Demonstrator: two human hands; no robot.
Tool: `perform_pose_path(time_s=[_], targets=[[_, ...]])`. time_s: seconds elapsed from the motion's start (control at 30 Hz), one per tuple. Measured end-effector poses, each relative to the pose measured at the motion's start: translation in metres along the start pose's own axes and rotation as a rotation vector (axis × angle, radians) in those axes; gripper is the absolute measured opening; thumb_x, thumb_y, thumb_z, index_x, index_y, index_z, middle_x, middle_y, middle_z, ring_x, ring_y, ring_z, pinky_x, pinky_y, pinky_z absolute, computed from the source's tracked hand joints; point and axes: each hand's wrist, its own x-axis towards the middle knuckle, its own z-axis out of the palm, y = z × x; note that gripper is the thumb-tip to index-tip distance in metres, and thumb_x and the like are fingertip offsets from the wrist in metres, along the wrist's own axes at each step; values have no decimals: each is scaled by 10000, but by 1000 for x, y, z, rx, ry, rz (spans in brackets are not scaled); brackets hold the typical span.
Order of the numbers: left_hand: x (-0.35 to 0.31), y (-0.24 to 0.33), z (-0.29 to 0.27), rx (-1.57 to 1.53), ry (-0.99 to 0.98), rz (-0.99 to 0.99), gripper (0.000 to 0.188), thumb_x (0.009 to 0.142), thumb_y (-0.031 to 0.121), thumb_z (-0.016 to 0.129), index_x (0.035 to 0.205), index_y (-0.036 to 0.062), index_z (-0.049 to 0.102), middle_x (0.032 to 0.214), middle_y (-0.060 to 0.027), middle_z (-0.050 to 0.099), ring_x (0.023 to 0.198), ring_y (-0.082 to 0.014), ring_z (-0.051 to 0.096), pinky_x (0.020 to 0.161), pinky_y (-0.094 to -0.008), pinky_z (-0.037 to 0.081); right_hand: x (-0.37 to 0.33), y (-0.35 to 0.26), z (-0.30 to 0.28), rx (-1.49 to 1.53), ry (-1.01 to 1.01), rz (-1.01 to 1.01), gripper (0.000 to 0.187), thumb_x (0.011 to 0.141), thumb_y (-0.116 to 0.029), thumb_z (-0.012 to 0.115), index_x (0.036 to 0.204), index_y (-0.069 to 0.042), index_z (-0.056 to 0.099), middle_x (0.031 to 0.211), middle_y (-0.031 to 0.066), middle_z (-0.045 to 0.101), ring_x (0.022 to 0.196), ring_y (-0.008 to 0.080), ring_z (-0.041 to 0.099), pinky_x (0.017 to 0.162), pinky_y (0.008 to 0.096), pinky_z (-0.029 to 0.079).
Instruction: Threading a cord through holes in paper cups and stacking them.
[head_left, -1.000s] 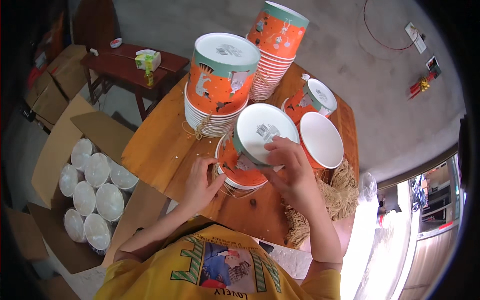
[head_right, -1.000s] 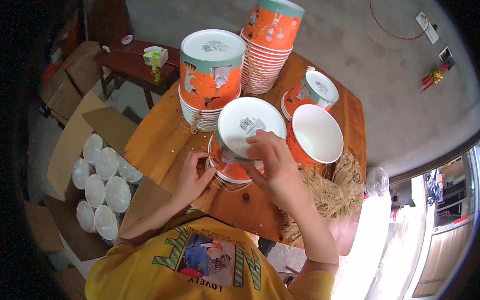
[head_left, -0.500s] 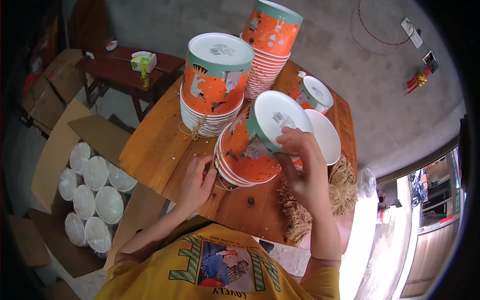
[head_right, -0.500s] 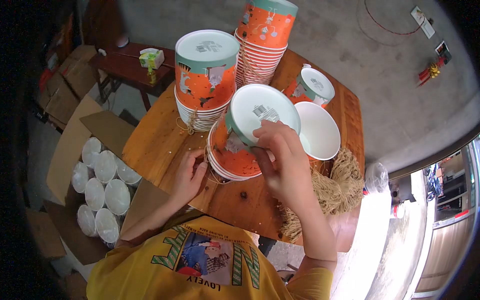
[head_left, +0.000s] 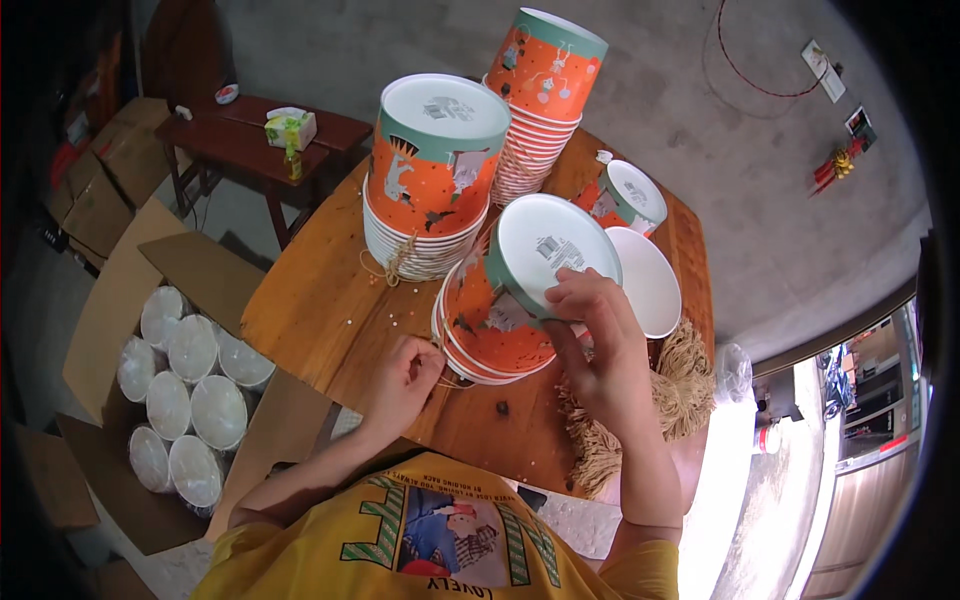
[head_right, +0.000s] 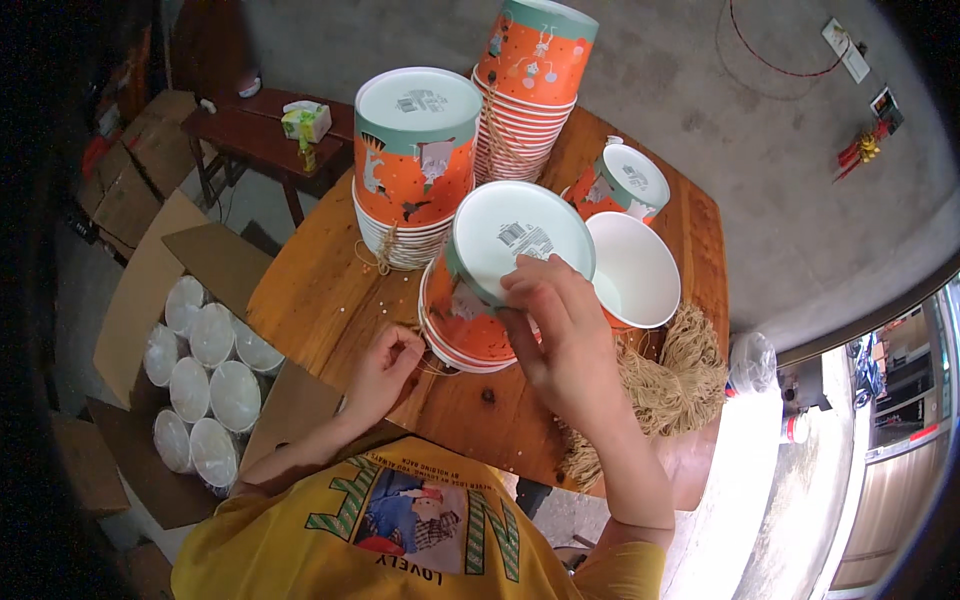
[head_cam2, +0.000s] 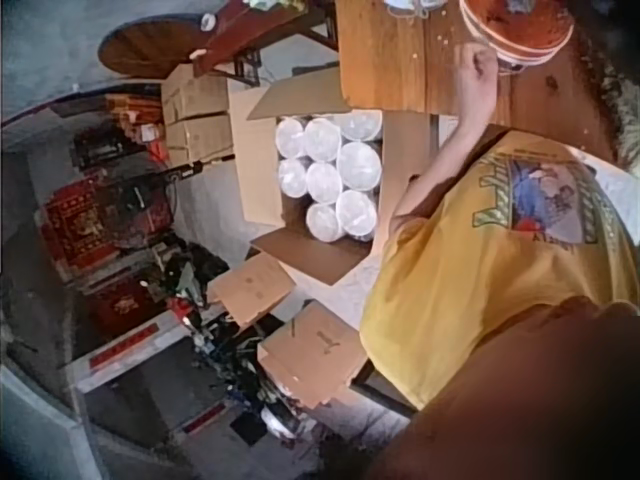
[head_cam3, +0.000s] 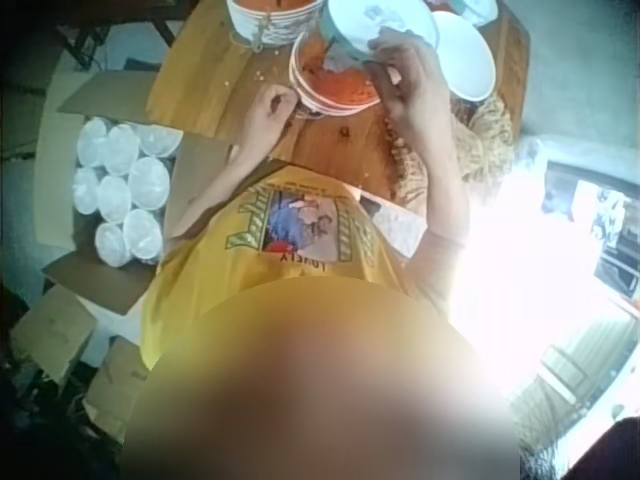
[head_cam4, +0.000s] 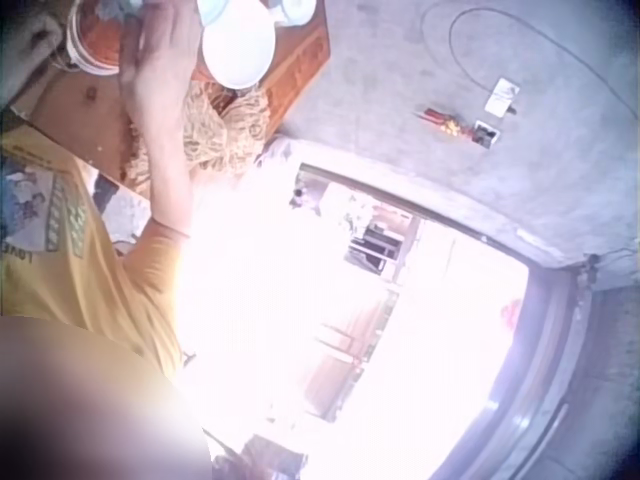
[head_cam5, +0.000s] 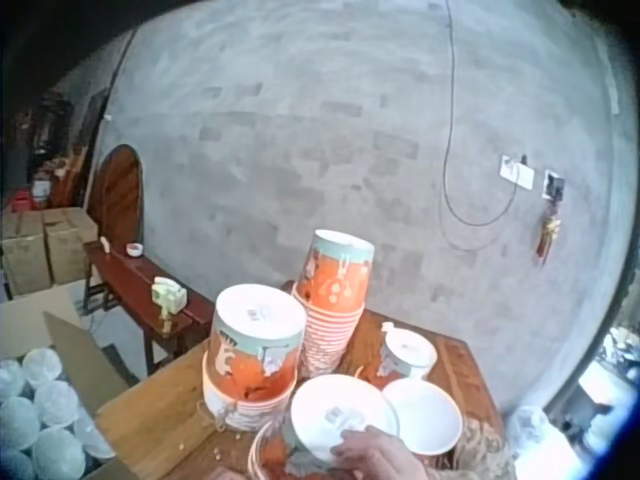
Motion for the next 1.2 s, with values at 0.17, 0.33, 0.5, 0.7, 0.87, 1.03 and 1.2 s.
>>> perform_pose_path(time_s=[0.17, 0.33, 0.5, 0.7, 0.87, 1.03, 1.2], targets=[[-14, 11, 9, -779, -256, -270, 91, 996, 137, 518, 1062, 75, 530, 922, -8, 604, 845, -95, 563, 744, -254, 452, 1, 3, -4, 28, 13, 22, 274, 775, 56, 696, 978, -46, 543, 1041, 84, 608, 1097, 321, 599, 973, 455, 482], [-15, 0, 12, -771, -167, -264, 191, 983, 81, 493, 1173, 80, 468, 864, -11, 556, 812, -84, 535, 722, -247, 434, 8, 4, -17, 207, 40, 134, 291, 775, 117, 668, 954, -38, 498, 1018, 122, 600, 1101, 307, 610, 866, 383, 497], [-9, 3, 12, -459, -31, 0, 408, 946, 10, 520, 1335, 84, 423, 871, -17, 456, 776, -110, 468, 708, -228, 408, 7, 4, -16, 230, 44, 174, 289, 783, 118, 662, 953, -38, 489, 1019, 123, 595, 1100, 306, 610, 865, 371, 500], [0, 12, 10, 112, 113, 154, 346, 912, 59, 596, 1256, 60, 556, 1066, -68, 395, 918, -120, 449, 766, -236, 408, 4, 4, -5, 174, 49, 102, 304, 774, 115, 669, 962, -54, 500, 1020, 109, 600, 1098, 315, 604, 919, 421, 480], [5, 6, 8, -269, -7, -51, 256, 932, 104, 605, 1176, 35, 572, 1003, -32, 487, 919, -122, 481, 870, -268, 394, 0, 6, 6, 90, 42, -10, 289, 768, 78, 686, 969, -55, 526, 1016, 94, 606, 1078, 319, 604, 1010, 490, 440], [-3, 24, 11, -860, -236, -396, 226, 972, 135, 561, 1176, 40, 541, 1066, -38, 630, 993, -108, 584, 896, -254, 448, -6, -3, 15, -29, 2, -72, 248, 770, 54, 681, 957, -40, 548, 1029, 85, 605, 1079, 306, 597, 1005, 497, 441], [-9, 30, 9, -1026, -334, -525, 213, 983, 131, 530, 1164, 21, 558, 1150, -93, 635, 1127, -182, 593, 1024, -301, 448, -8, -8, 16, -5, -38, -43, 260, 780, 50, 706, 946, -40, 528, 1020, 97, 616, 1074, 314, 622, 1019, 494, 431]])
